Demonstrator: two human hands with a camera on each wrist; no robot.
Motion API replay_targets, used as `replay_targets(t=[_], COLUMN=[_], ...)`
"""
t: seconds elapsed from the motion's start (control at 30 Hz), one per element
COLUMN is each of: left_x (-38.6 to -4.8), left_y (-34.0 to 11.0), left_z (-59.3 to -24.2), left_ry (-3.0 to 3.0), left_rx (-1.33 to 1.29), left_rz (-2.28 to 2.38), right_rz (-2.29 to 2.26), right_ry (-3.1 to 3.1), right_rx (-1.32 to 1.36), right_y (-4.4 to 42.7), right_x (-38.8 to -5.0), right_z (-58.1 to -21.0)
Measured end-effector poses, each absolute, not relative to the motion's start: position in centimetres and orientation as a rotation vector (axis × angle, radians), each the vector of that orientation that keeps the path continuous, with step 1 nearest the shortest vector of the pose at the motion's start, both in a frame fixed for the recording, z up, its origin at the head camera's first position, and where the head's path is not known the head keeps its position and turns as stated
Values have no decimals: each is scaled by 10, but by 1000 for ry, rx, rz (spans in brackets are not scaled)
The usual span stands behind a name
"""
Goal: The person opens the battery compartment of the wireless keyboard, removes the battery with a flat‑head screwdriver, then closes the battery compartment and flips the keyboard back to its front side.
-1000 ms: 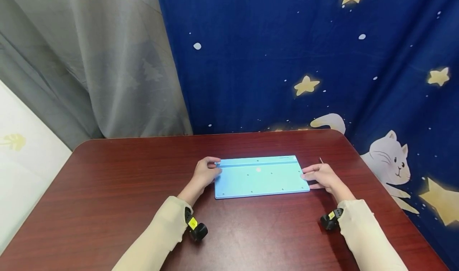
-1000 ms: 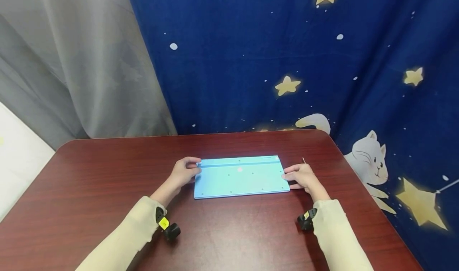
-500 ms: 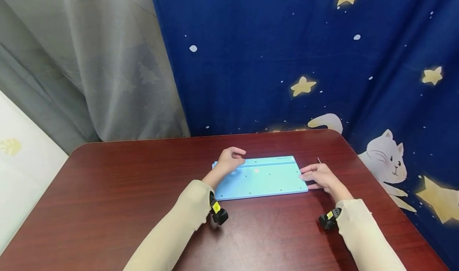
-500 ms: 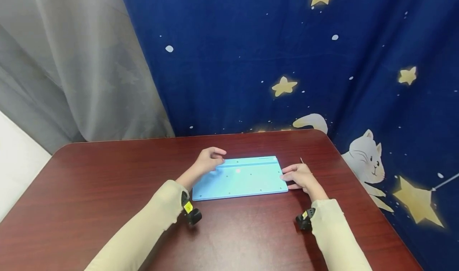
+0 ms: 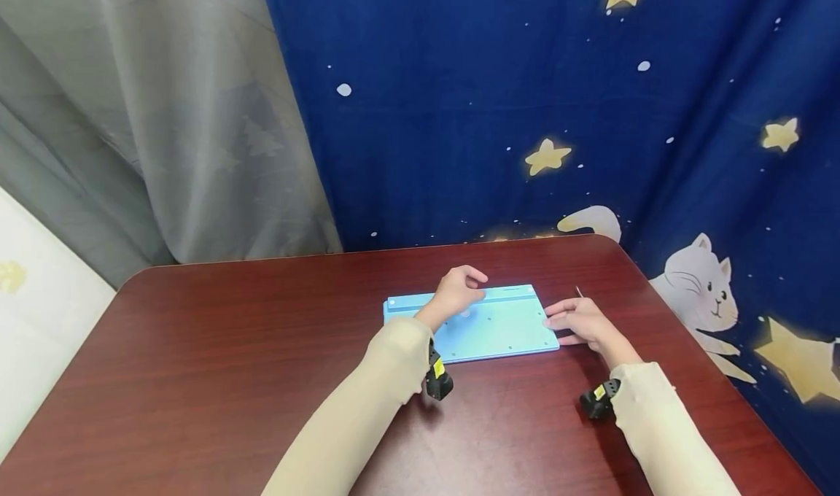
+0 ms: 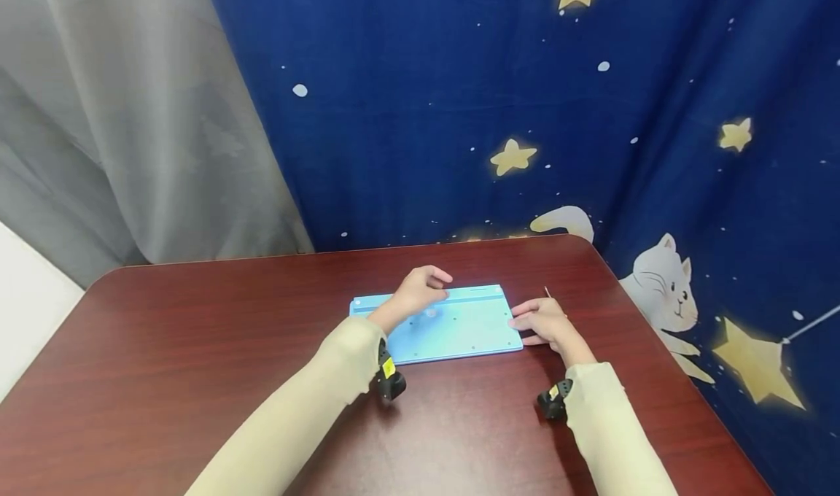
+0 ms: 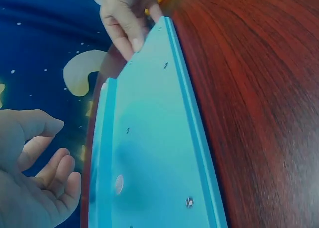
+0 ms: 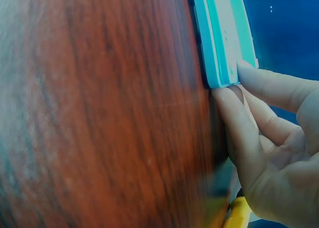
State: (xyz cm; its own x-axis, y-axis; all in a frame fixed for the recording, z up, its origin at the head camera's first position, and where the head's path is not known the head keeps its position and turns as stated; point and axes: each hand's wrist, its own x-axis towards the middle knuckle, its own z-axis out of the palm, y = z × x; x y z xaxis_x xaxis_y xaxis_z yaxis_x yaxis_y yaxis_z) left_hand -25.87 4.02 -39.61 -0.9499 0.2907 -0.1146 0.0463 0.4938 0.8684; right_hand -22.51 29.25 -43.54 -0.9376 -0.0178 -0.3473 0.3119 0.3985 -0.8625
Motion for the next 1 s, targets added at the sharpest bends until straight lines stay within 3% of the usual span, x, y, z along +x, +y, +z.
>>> replay_targets(t=[0.5,1.0], left_x=[-262,-268], left_y=[77,91], left_z=[-408,-423], left_ry=[2772,2884], left_rx=[546,467], left_rz=[1028,787], right_rz=[-1550,-1562], right_ry=[2368,2374], right_rx=[269,286], right_y=[292,291], right_x=[-225,-226], right_z=[-436,-437])
